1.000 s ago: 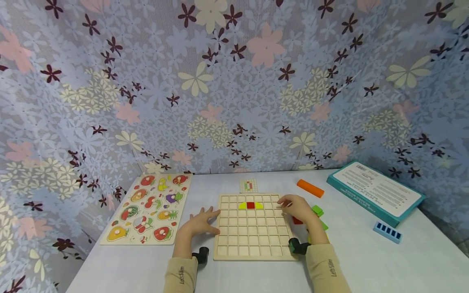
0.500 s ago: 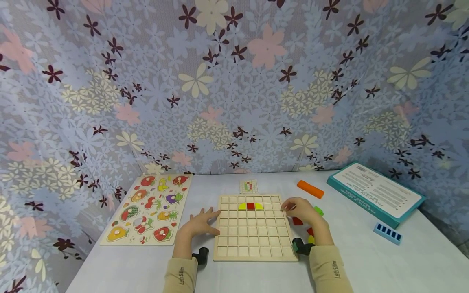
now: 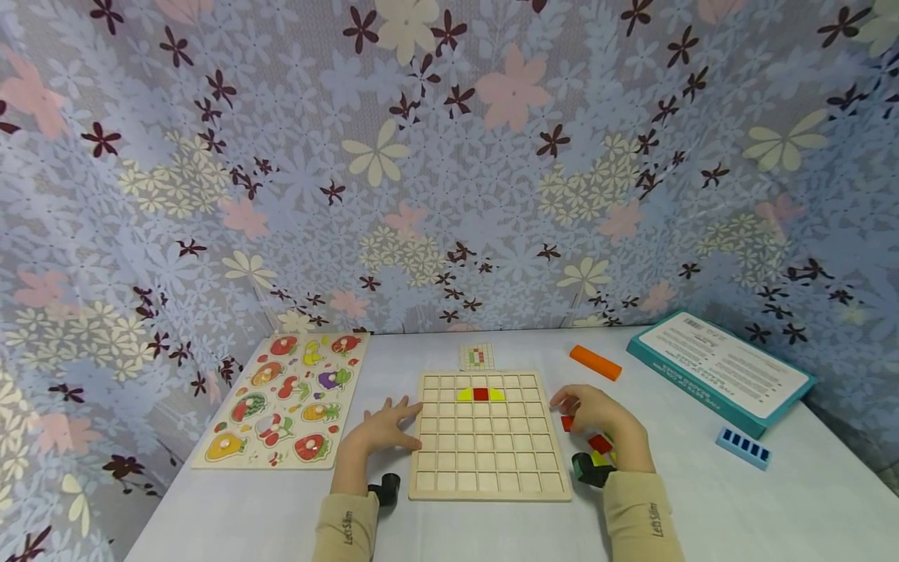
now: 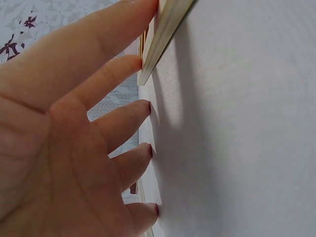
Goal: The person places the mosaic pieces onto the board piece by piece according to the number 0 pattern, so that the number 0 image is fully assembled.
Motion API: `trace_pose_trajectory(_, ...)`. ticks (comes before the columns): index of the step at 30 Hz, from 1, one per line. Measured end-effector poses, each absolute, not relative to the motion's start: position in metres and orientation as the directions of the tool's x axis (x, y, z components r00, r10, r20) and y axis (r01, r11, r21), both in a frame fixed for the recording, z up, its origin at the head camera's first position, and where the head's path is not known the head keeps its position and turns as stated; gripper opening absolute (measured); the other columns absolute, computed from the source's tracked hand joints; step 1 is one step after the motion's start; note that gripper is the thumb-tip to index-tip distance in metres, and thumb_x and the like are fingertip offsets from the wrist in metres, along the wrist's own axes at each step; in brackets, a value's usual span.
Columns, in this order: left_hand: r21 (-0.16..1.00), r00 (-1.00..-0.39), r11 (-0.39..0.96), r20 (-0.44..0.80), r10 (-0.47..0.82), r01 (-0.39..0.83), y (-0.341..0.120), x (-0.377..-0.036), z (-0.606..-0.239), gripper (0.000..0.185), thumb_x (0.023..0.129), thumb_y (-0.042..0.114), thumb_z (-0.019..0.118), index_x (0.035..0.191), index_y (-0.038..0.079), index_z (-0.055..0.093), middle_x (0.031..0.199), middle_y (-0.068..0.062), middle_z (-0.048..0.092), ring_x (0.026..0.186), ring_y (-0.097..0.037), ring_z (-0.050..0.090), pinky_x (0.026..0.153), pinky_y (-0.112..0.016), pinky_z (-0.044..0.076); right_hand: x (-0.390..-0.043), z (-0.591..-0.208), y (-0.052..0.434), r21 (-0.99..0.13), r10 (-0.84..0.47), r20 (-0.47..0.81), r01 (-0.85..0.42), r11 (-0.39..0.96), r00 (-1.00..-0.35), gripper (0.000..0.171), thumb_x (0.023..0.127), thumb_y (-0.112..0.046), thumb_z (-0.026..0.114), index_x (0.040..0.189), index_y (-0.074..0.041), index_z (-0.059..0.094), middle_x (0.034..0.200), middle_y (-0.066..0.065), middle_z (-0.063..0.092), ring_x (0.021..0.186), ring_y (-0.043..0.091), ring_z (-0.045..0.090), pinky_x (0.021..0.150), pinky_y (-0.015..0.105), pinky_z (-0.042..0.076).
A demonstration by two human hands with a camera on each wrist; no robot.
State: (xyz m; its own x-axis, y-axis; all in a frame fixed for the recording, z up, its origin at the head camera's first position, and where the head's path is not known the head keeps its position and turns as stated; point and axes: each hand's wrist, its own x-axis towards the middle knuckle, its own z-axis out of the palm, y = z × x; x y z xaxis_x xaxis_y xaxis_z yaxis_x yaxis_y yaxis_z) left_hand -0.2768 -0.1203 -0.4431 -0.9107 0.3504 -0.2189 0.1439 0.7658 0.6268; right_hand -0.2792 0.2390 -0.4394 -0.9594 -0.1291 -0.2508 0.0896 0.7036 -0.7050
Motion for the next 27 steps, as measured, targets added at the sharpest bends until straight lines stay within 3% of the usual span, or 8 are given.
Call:
trace_pose_trajectory(9,0.626,-0.910,0.767,-0.222,0.350,0.142,-0.1197,-0.2784,-0.4427,0.070,0.074,0.023,0.075,0.137,0.012,0.047,0.148,-0.018,0.028,0.138,-0.043,0.009,0.105,-0.067,-0.003,-0.2824,-0.4403,0.2404,-0.643,-0.101,-0.235,0.077,0.762,-0.967,0.052,0.061,0.021,0.056,0.102,-0.009,0.062,0.104,0.011,0.059,0.086,0.024,0.052,0.065,0.031,0.050)
trace_pose_trajectory(18,0.614,-0.913,0.775,-0.217,0.345,0.147,-0.1198,-0.2825,-0.4443,0.071,0.073,0.024,0.076,0.137,0.013,0.047,0.148,-0.018,0.028,0.138,-0.043,0.010,0.105,-0.067,-0.003,-0.2857,-0.4405,0.2385,-0.663,-0.069,-0.188,0.074,0.745,-0.980,0.051,0.064,0.020,0.055,0.107,-0.006,0.060,0.094,0.012,0.056,0.071,0.023,0.048,0.050,0.027,0.043)
trace_pose_trajectory(27,0.613,-0.913,0.776,-0.220,0.344,0.145,-0.1199,-0.2812,-0.4444,0.070,0.074,0.024,0.075,0.137,0.013,0.046,0.148,-0.018,0.028,0.138,-0.042,0.010,0.105,-0.067,-0.003,-0.2870,-0.4422,0.2381,-0.673,-0.061,-0.167,0.068,0.736,-0.984,0.047,0.067,0.019,0.056,0.107,-0.005,0.060,0.093,0.013,0.054,0.072,0.024,0.047,0.051,0.028,0.043)
